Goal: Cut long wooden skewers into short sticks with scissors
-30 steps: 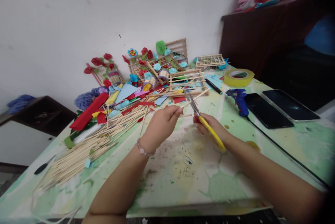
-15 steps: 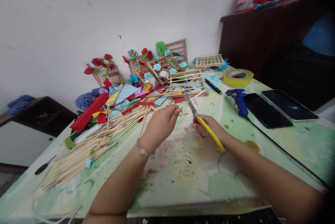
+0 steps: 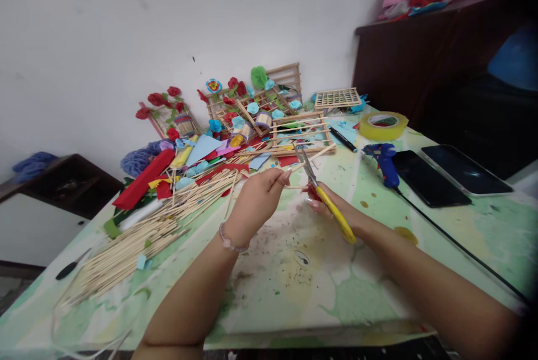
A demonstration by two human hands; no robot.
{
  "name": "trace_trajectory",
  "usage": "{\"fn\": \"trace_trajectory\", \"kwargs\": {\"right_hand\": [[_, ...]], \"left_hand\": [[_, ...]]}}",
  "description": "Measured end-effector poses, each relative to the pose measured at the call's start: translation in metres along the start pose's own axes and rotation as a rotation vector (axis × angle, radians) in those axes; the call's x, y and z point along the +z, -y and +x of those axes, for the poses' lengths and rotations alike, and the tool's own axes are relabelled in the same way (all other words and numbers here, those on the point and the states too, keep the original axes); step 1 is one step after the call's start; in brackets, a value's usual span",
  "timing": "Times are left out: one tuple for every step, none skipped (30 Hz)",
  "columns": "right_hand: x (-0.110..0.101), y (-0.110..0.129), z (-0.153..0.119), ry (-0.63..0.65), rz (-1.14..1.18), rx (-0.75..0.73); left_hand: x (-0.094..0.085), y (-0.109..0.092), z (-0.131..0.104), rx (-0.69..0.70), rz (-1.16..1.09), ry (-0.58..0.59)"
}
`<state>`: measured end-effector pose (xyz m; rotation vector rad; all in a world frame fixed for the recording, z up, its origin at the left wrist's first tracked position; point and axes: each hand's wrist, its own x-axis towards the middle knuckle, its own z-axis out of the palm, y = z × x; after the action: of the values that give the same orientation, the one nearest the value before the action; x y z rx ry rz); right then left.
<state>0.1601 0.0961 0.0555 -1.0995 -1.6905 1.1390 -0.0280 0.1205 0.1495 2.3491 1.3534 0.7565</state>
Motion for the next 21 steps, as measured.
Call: {"fn": "trace_trajectory", "kwargs": {"right_hand": [[0.000, -0.001, 0.000, 0.006, 0.000, -0.003], [0.000, -0.001, 0.000, 0.010, 0.002, -0.006], [0.000, -0.002, 0.001, 0.013, 0.005, -0.011], [0.000, -0.002, 0.001, 0.013, 0.010, -0.015], [0.000, -0.002, 0.001, 0.010, 0.017, -0.018], [0.001, -0.002, 0.000, 0.007, 0.025, -0.018], [0.001, -0.002, 0.000, 0.004, 0.039, -0.015], [0.001, -0.001, 0.000, 0.006, 0.056, -0.009], [0.001, -0.001, 0.000, 0.007, 0.073, -0.003], [0.002, 0.000, 0.000, 0.008, 0.083, 0.001], [0.002, 0.001, -0.001, 0.008, 0.086, 0.004], [0.002, 0.002, -0.001, 0.003, 0.080, 0.007], [0.002, 0.003, -0.001, -0.006, 0.066, 0.011], [0.002, 0.003, -0.001, -0.016, 0.046, 0.015], [0.003, 0.003, -0.001, -0.027, 0.029, 0.020], [0.004, 0.003, 0.000, -0.038, 0.017, 0.023], [0.005, 0.003, 0.000, -0.048, 0.011, 0.024], [0.006, 0.002, 0.000, -0.056, 0.010, 0.023], [0.007, 0.001, -0.001, -0.056, 0.019, 0.018], [0.008, 0.000, -0.001, -0.046, 0.037, 0.008], [0.009, -0.001, -0.001, -0.028, 0.058, -0.004]], "left_hand": [[0.000, 0.000, 0.000, -0.004, -0.006, -0.006], [0.001, 0.000, 0.000, -0.004, -0.004, -0.009], [0.001, -0.001, -0.001, 0.000, 0.007, -0.013], [0.002, -0.002, -0.001, 0.007, 0.031, -0.017], [0.003, -0.003, -0.002, 0.017, 0.073, -0.025], [0.003, -0.004, -0.002, 0.028, 0.131, -0.037], [0.004, -0.005, -0.003, 0.041, 0.198, -0.051], [0.005, -0.006, -0.004, 0.053, 0.266, -0.065], [0.005, -0.007, -0.005, 0.065, 0.325, -0.077], [0.006, -0.007, -0.005, 0.076, 0.369, -0.085], [0.006, -0.008, -0.005, 0.084, 0.397, -0.091], [0.006, -0.007, -0.005, 0.090, 0.415, -0.097], [0.006, -0.007, -0.005, 0.094, 0.425, -0.105], [0.007, -0.007, -0.005, 0.095, 0.431, -0.111], [0.007, -0.006, -0.005, 0.094, 0.435, -0.118], [0.008, -0.006, -0.005, 0.094, 0.441, -0.124], [0.009, -0.005, -0.005, 0.099, 0.455, -0.133], [0.010, -0.005, -0.006, 0.115, 0.479, -0.150], [0.012, -0.005, -0.006, 0.145, 0.515, -0.178], [0.014, -0.005, -0.007, 0.190, 0.559, -0.218], [0.016, -0.005, -0.008, 0.242, 0.603, -0.266]]}}
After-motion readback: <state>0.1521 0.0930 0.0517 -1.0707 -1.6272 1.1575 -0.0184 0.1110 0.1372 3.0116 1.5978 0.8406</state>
